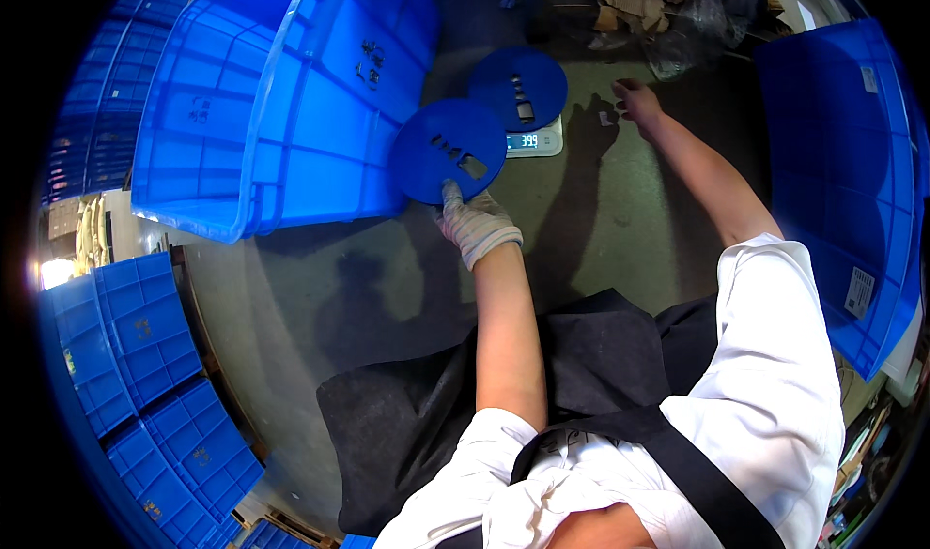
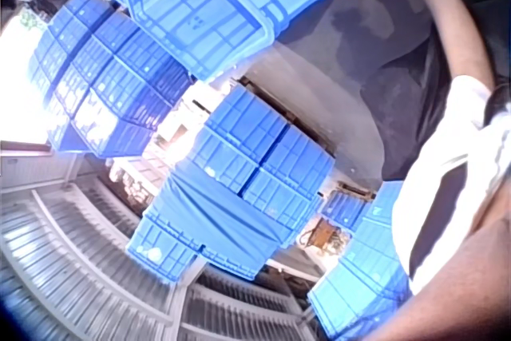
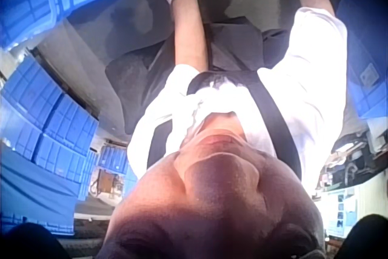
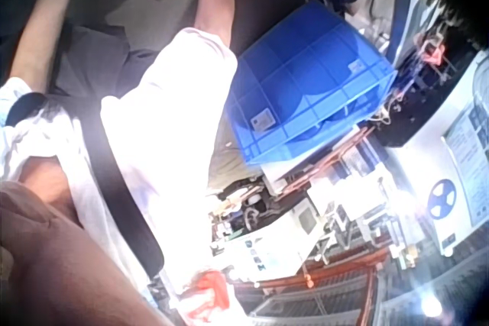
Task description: The person picks up blue circular plastic parts and places them on a digital scale to weigh them. They move between different locations in the warehouse, including a table and a conveyor belt, to weigh individual parts and stacks of parts. The person handles the scale and the plastic parts repeatedly throughout the video.
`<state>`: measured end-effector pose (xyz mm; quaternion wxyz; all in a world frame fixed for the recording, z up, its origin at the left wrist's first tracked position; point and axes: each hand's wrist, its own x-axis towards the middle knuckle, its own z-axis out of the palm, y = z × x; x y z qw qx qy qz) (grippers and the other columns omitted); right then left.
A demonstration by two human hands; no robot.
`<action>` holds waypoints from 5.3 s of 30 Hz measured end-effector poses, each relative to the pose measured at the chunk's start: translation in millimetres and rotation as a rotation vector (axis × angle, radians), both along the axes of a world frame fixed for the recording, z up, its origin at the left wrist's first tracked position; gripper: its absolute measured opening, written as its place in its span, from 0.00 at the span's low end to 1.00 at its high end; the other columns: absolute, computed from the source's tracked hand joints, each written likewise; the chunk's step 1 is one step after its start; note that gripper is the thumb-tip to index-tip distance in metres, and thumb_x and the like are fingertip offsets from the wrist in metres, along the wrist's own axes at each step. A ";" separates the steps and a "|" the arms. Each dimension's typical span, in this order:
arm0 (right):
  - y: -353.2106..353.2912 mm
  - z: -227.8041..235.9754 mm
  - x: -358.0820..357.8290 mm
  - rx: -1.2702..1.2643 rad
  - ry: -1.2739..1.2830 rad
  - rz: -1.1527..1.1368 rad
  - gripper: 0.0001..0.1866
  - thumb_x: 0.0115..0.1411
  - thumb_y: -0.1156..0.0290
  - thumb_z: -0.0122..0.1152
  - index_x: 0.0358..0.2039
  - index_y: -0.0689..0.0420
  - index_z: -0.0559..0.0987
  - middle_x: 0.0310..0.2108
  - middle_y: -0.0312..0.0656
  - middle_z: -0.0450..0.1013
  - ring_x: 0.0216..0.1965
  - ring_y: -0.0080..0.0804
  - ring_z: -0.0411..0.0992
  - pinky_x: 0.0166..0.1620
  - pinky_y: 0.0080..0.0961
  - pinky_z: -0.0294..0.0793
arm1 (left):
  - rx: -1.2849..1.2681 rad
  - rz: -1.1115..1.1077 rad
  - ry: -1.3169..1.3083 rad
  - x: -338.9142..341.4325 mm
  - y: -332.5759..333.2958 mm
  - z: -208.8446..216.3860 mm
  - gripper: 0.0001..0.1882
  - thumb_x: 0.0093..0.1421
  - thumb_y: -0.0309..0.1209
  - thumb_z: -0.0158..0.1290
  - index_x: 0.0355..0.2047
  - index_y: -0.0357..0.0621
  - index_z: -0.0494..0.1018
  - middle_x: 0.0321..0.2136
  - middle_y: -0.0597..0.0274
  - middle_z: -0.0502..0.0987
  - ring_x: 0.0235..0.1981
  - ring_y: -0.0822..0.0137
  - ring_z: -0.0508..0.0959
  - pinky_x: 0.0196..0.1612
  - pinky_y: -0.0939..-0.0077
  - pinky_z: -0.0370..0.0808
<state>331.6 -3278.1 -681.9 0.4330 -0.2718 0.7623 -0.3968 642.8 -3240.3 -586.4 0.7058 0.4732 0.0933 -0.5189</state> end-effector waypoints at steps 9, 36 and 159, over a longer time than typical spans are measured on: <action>-12.7 -12.6 16.7 0.009 -0.010 0.039 0.20 0.56 0.59 0.56 0.46 0.56 0.73 0.36 0.40 0.72 0.31 0.27 0.69 0.30 0.25 0.70 | -0.136 -0.056 0.007 3.6 -2.7 -9.9 0.22 0.55 0.22 0.50 0.51 0.34 0.62 0.48 0.48 0.69 0.48 0.53 0.71 0.54 0.61 0.69; 1.7 3.2 -11.6 -0.088 -0.472 -0.035 0.06 0.57 0.74 0.53 0.36 0.55 0.74 0.26 0.33 0.68 0.26 0.23 0.67 0.29 0.19 0.67 | -0.243 -0.177 0.025 6.6 -14.8 -34.1 0.21 0.54 0.19 0.48 0.49 0.34 0.64 0.45 0.53 0.70 0.45 0.59 0.71 0.54 0.68 0.68; 3.9 61.4 153.3 -0.321 -0.375 0.168 0.10 0.54 0.65 0.61 0.32 0.56 0.73 0.24 0.32 0.69 0.21 0.17 0.64 0.23 0.14 0.61 | -0.327 -0.263 -0.106 -45.2 -19.7 -5.1 0.30 0.52 0.26 0.57 0.55 0.41 0.59 0.49 0.53 0.67 0.49 0.59 0.70 0.53 0.64 0.68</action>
